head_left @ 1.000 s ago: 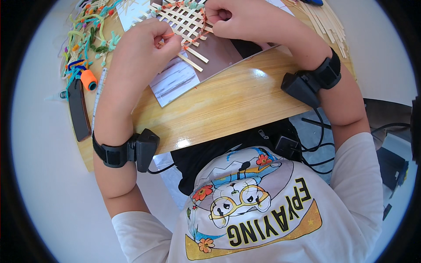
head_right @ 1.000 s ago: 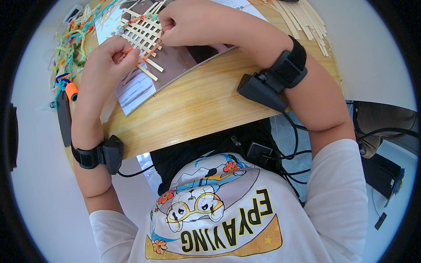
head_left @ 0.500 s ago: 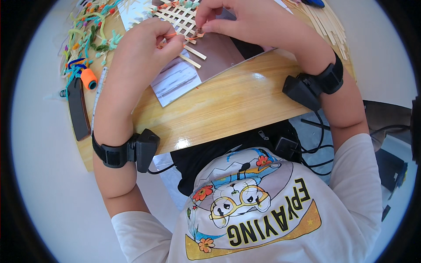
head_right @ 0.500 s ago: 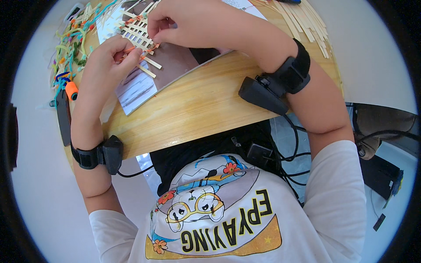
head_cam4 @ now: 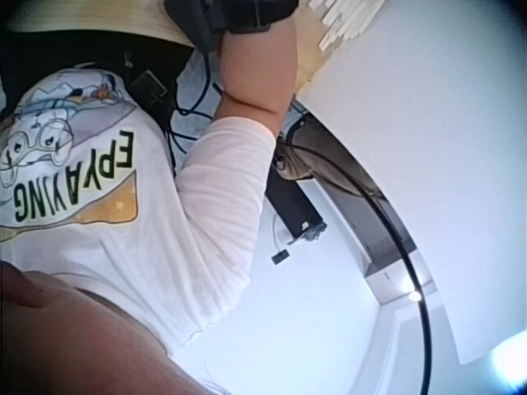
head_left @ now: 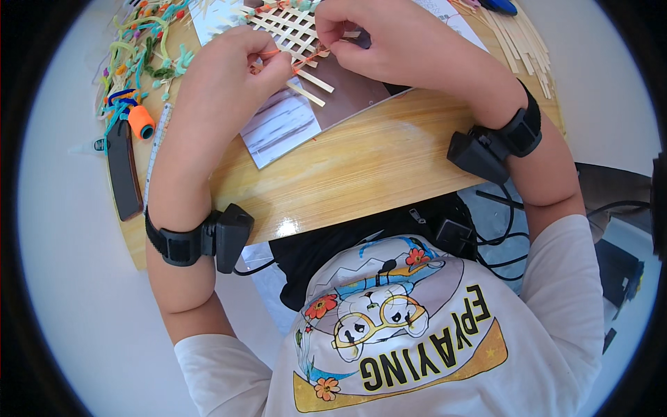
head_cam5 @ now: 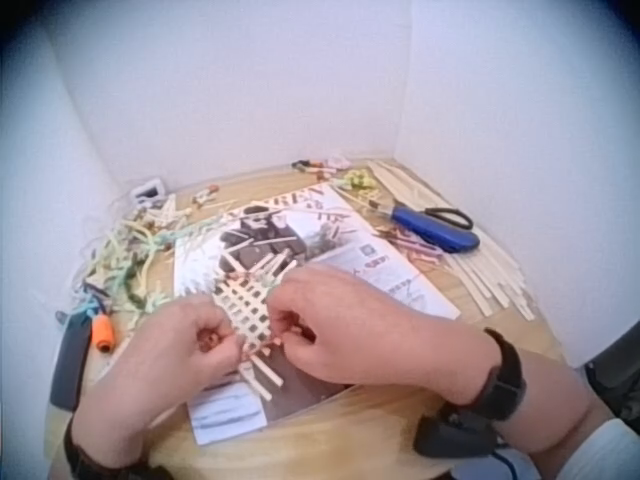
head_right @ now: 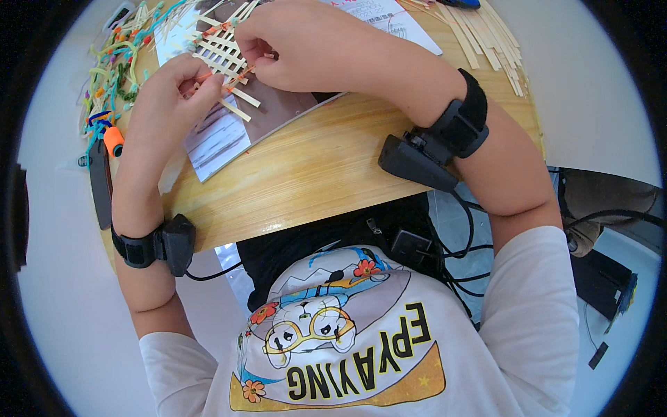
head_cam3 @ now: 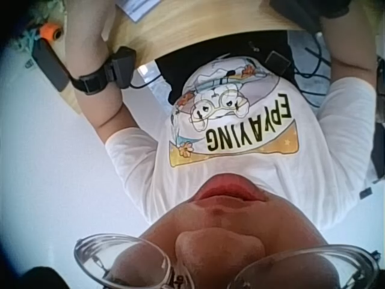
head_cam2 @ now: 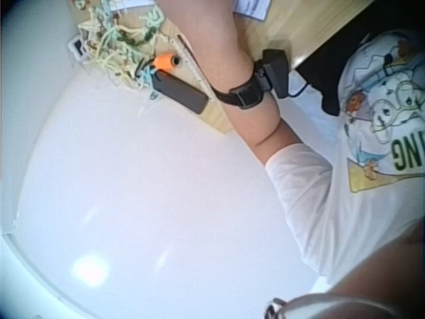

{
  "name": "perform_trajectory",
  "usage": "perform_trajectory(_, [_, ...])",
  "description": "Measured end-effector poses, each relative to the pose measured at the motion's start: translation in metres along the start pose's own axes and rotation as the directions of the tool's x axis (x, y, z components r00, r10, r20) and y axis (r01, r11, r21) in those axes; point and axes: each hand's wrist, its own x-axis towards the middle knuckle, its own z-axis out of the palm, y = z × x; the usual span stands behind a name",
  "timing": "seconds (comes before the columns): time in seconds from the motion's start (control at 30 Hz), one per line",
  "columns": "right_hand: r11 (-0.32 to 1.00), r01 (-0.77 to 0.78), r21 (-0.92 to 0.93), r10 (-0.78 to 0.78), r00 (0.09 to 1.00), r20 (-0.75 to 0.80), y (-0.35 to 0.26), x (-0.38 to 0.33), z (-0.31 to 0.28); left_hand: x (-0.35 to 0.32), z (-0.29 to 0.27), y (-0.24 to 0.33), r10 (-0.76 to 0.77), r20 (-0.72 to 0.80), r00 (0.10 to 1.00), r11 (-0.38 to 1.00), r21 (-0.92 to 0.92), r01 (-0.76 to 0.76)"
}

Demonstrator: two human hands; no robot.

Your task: Weaving and tying bamboo strips together to create a decorative lattice or craft object.

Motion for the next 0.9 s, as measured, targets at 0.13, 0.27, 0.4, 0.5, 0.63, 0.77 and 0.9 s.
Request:
perform_trajectory(0.13, [0.995,-0.098,-0.027,0.099,0.995,0.015,0.0,0.002,0.0,0.0,0.001,-0.005,0.053,-0.046,0.998,0.998,0.033,-0.052])
perform_trajectory(0.27, [0.991,-0.129,-0.036,0.131,0.99,0.042,0.0,0.002,-0.001,0.002,0.0,-0.006,0.136,-0.085,0.987,0.983,0.132,-0.124])
perform_trajectory(0.4, [0.995,-0.091,-0.042,0.093,0.995,0.045,0.005,0.001,0.0,0.001,0.002,-0.006,0.131,-0.115,0.985,0.976,0.187,-0.108])
perform_trajectory(0.5, [0.985,-0.171,-0.014,0.171,0.977,0.126,0.001,0.005,-0.007,0.0,0.001,-0.006,0.071,-0.082,0.994,0.975,0.217,-0.051])
perform_trajectory(0.63, [0.877,-0.469,0.103,0.438,0.869,0.229,-0.023,0.008,-0.03,-0.001,-0.002,-0.006,0.022,-0.039,0.999,0.979,0.205,-0.014])
perform_trajectory(0.77, [0.805,-0.531,0.264,0.448,0.836,0.317,-0.027,0.003,-0.039,-0.002,-0.002,0.001,-0.023,-0.032,0.999,0.986,0.162,0.028])
perform_trajectory(0.9, [0.839,-0.479,0.259,0.43,0.874,0.225,-0.026,0.003,-0.033,-0.003,-0.002,0.01,0.075,-0.193,0.978,0.994,0.095,-0.057])
